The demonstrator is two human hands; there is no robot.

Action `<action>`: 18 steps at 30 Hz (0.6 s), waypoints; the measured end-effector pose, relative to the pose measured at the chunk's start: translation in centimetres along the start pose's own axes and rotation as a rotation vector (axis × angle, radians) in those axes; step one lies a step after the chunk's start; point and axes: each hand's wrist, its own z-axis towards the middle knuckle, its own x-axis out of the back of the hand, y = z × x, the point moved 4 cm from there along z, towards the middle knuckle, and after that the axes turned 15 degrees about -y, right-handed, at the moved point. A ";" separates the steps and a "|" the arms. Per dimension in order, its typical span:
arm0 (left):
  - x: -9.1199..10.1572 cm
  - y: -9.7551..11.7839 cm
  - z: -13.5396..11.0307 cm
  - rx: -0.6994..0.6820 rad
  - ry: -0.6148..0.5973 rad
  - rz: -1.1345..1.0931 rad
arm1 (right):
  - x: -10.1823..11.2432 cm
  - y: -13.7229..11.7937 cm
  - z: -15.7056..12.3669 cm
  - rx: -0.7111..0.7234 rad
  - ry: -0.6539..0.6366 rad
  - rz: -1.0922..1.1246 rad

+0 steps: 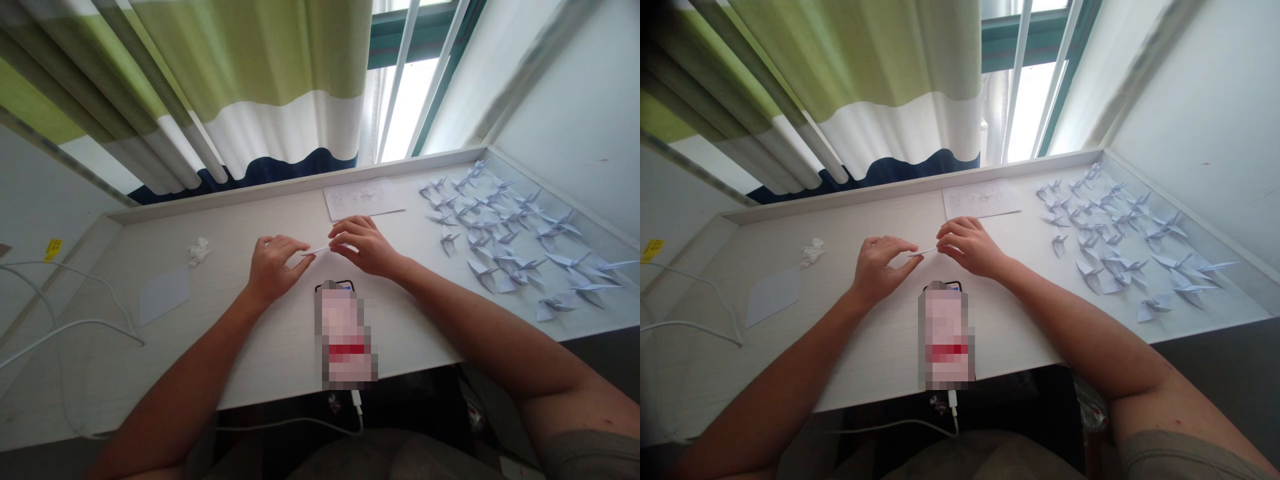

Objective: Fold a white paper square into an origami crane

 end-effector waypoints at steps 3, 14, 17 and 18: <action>-0.1 0.5 0.2 -0.067 -0.017 0.051 | -0.2 -0.2 0.0 0.028 0.007 -0.010; 0.0 1.5 0.5 -0.193 -0.008 0.020 | -0.1 -1.0 0.2 0.013 -0.018 0.014; 0.1 1.6 0.6 -0.165 -0.061 0.036 | -0.1 -1.2 0.2 0.018 -0.024 0.011; 0.1 1.7 0.7 -0.159 -0.078 0.039 | -0.1 -1.3 0.2 0.018 -0.035 0.012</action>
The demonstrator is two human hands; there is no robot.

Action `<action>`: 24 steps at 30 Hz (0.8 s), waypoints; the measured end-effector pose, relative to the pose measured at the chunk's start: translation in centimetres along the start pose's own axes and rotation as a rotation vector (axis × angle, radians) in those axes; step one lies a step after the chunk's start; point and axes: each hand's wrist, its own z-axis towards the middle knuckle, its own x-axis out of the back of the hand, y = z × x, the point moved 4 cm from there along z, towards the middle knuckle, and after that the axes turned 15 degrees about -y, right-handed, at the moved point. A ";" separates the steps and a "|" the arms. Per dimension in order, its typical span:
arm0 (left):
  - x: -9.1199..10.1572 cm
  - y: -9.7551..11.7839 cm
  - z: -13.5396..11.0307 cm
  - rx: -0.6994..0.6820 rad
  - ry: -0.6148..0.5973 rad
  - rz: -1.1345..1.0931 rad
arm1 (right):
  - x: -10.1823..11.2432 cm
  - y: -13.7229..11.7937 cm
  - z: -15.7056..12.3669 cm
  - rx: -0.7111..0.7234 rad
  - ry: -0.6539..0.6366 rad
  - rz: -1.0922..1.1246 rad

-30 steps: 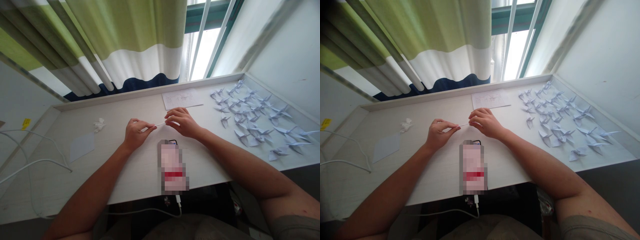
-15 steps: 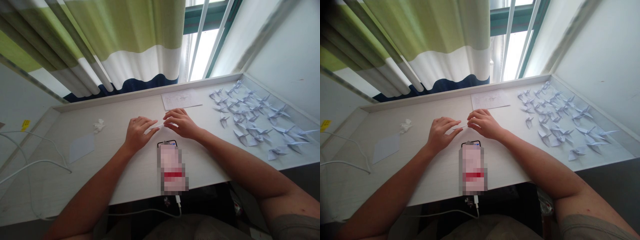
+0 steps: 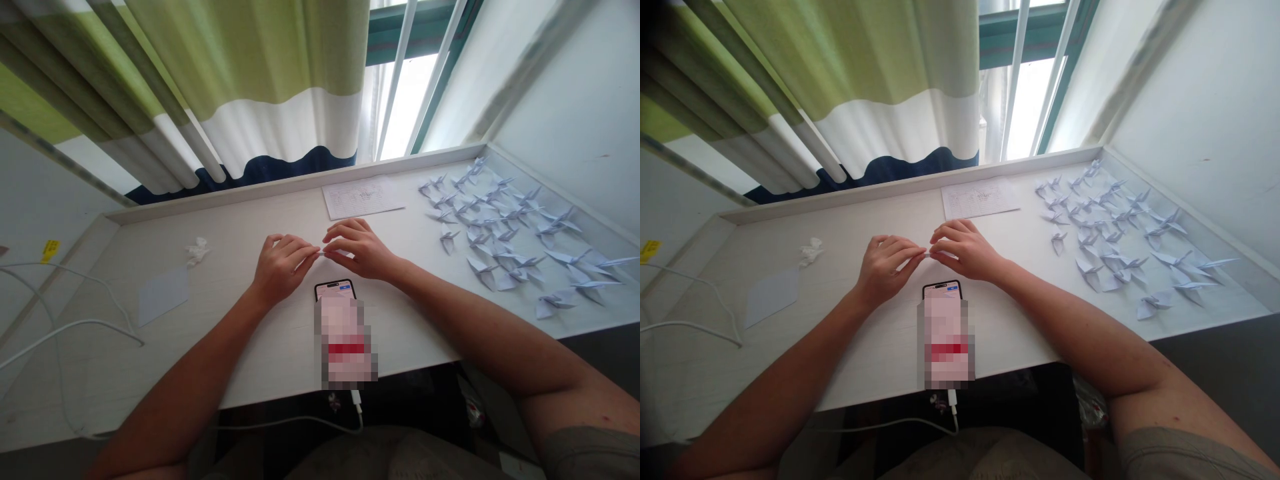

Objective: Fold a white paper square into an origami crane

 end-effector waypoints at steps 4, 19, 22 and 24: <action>-0.3 0.1 0.1 -0.007 -0.036 -0.001 | -0.2 -0.1 0.1 0.000 -0.037 0.010; -0.2 -0.3 0.0 0.049 -0.002 -0.047 | 0.0 0.5 0.1 -0.001 -0.047 0.037; -0.5 -0.2 0.0 0.040 -0.021 -0.093 | -0.2 0.2 0.1 0.021 -0.064 0.057; -0.6 -0.2 0.0 0.060 -0.018 -0.134 | -0.2 0.1 0.1 0.029 -0.060 0.072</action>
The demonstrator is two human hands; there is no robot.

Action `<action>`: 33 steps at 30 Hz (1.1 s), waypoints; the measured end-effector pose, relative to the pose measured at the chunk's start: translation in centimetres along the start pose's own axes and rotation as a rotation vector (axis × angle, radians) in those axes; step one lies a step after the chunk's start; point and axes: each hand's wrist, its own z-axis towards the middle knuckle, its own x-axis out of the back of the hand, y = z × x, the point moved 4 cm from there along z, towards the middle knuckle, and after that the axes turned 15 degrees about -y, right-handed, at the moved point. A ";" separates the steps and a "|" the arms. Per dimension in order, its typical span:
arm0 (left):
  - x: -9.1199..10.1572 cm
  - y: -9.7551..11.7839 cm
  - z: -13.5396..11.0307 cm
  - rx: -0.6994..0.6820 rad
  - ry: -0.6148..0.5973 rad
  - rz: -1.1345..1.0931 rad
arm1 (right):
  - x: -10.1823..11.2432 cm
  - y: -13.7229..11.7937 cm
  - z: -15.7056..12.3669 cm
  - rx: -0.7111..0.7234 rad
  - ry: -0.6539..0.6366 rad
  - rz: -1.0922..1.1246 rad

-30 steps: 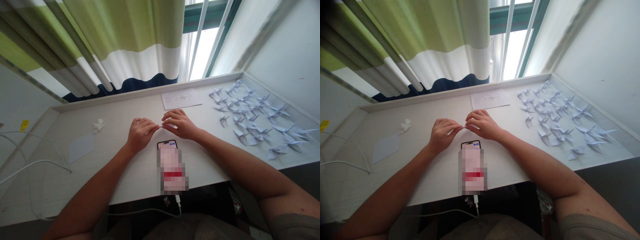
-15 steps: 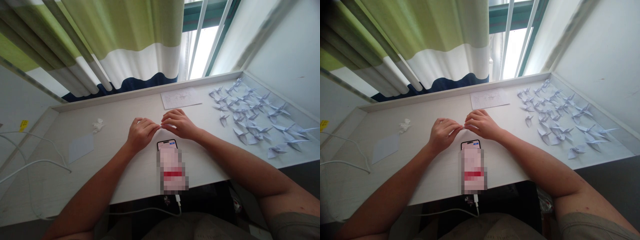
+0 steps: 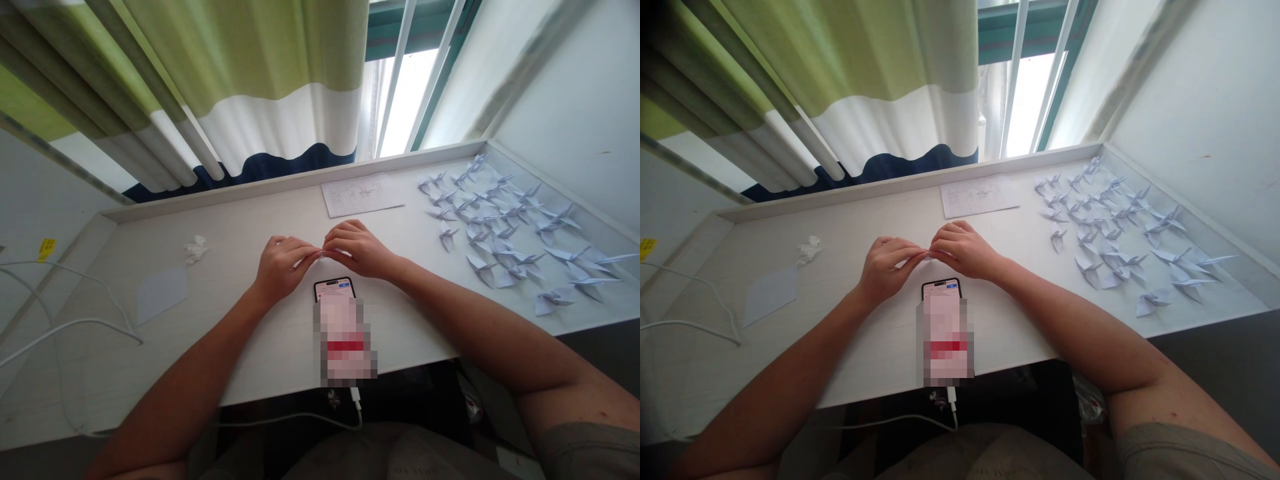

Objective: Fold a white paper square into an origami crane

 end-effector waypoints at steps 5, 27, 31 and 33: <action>-0.1 -0.7 -0.3 0.157 0.044 -0.196 | 0.1 1.2 -0.1 -0.119 0.055 0.225; -2.3 -2.0 -0.3 0.432 -0.025 -1.030 | -0.9 2.2 0.0 -0.368 0.118 0.945; -2.5 -2.0 -0.4 0.425 -0.045 -1.037 | -0.9 2.1 0.0 -0.343 0.121 0.964; -2.6 -2.0 -0.4 0.421 -0.047 -1.037 | -0.9 2.2 -0.1 -0.339 0.141 0.962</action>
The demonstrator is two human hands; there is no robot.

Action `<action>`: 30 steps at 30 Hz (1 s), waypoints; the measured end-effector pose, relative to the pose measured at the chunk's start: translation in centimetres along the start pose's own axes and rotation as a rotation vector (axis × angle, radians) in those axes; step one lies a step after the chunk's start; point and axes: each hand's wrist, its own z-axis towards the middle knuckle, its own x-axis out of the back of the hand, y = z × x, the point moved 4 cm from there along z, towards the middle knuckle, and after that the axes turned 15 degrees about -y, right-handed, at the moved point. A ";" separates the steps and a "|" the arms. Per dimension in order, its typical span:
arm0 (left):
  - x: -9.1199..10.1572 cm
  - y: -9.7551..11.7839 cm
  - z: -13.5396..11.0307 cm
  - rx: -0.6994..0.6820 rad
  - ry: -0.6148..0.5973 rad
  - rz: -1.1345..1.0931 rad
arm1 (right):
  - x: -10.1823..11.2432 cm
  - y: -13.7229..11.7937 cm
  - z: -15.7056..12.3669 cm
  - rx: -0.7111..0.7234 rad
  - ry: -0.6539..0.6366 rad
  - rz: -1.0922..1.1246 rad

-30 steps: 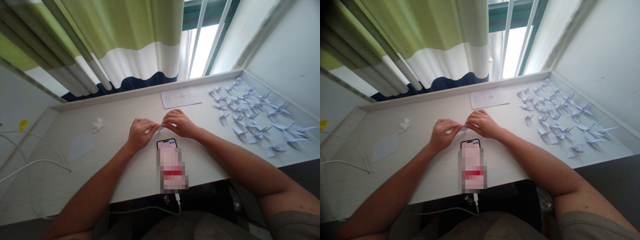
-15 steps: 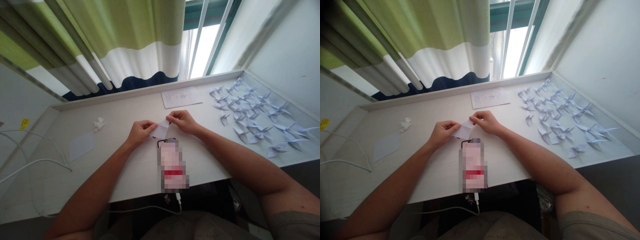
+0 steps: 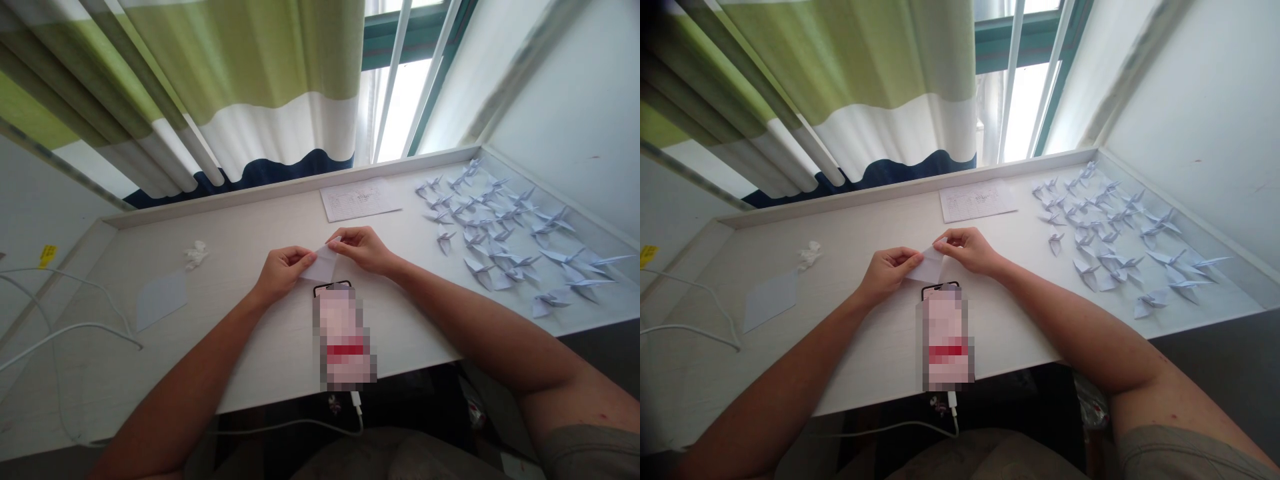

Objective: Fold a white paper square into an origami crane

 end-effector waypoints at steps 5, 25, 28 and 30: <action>0.1 0.0 0.1 0.010 -0.014 0.016 | 0.0 0.1 0.0 0.031 0.035 0.011; -0.7 0.3 -0.1 0.027 -0.021 -0.074 | -0.3 -0.1 0.0 0.034 0.042 0.077; -0.8 0.3 0.0 0.018 -0.046 -0.077 | -0.3 -0.1 0.0 0.041 0.019 0.105; -1.0 0.4 0.0 0.009 -0.070 -0.084 | -0.3 -0.2 0.0 0.053 0.012 0.132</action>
